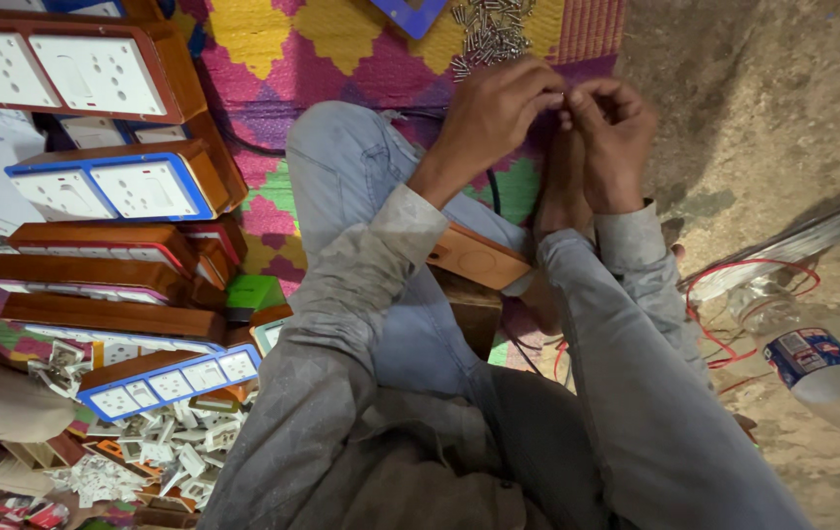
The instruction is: The person sits on a mat and repeatedly picks up small metal screws and plastic fasteners, inserting them into the holes of a brown plastic electrical socket cover. The person handles the components by hand, occasionally adjusting the pile of screws and fasteners on the mat.
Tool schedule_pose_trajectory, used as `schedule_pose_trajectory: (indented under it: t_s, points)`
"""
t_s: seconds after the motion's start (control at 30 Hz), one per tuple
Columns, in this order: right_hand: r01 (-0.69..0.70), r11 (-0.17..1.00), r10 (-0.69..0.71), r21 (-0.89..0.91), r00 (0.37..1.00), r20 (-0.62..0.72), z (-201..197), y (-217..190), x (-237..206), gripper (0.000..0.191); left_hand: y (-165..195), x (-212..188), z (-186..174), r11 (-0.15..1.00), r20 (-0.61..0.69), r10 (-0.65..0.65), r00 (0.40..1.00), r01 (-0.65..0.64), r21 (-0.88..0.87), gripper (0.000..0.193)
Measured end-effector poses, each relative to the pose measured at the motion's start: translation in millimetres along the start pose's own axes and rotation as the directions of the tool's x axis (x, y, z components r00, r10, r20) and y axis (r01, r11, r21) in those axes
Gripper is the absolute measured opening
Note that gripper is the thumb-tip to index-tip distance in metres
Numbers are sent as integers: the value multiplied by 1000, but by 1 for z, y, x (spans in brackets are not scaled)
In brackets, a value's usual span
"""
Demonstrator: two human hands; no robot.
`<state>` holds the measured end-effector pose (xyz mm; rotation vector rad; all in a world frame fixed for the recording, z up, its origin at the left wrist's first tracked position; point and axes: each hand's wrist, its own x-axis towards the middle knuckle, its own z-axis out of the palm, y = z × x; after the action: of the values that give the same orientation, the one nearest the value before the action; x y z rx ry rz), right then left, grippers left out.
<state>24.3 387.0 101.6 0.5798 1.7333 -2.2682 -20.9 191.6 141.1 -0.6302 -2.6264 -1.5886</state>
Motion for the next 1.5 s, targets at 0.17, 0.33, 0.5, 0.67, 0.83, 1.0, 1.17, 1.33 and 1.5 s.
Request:
schedule_pose_trajectory:
  t_s: [0.17,0.33,0.5,0.67,0.83,1.0,1.17,1.33,1.5]
  points:
    - [70,989,-69,-129,998,14,5,-15,-2,9,8,-1,3,990,42,-138,990,138,7,12]
    - [256,961,-246,-106,964,102,11,-28,-5,17,2,-1,10,970,3,-192,981,190,-151,13]
    - [170,953,-173,-252,985,10,7,-26,-8,18,0,-1,18,916,8,-283,959,272,-293,12]
    - [69,921,-68,-384,998,18,5,-24,-7,13,2,0,19,927,2,-258,966,248,-282,11]
    - [336,901,-320,-275,942,103,8,-28,-5,15,3,1,18,911,29,-272,962,267,-314,12]
    - [173,952,-182,-253,983,-11,4,-26,-5,13,3,1,20,907,41,-291,956,289,-306,12]
    - [196,905,-192,-378,980,49,6,-25,-7,5,1,0,20,913,25,-266,964,261,-314,11]
    - [464,797,-456,-387,882,119,9,-39,-9,9,2,0,22,893,45,-317,947,315,-321,12]
    - [226,874,-246,-430,969,10,9,-41,-11,11,3,-1,24,913,29,-284,958,279,-296,13]
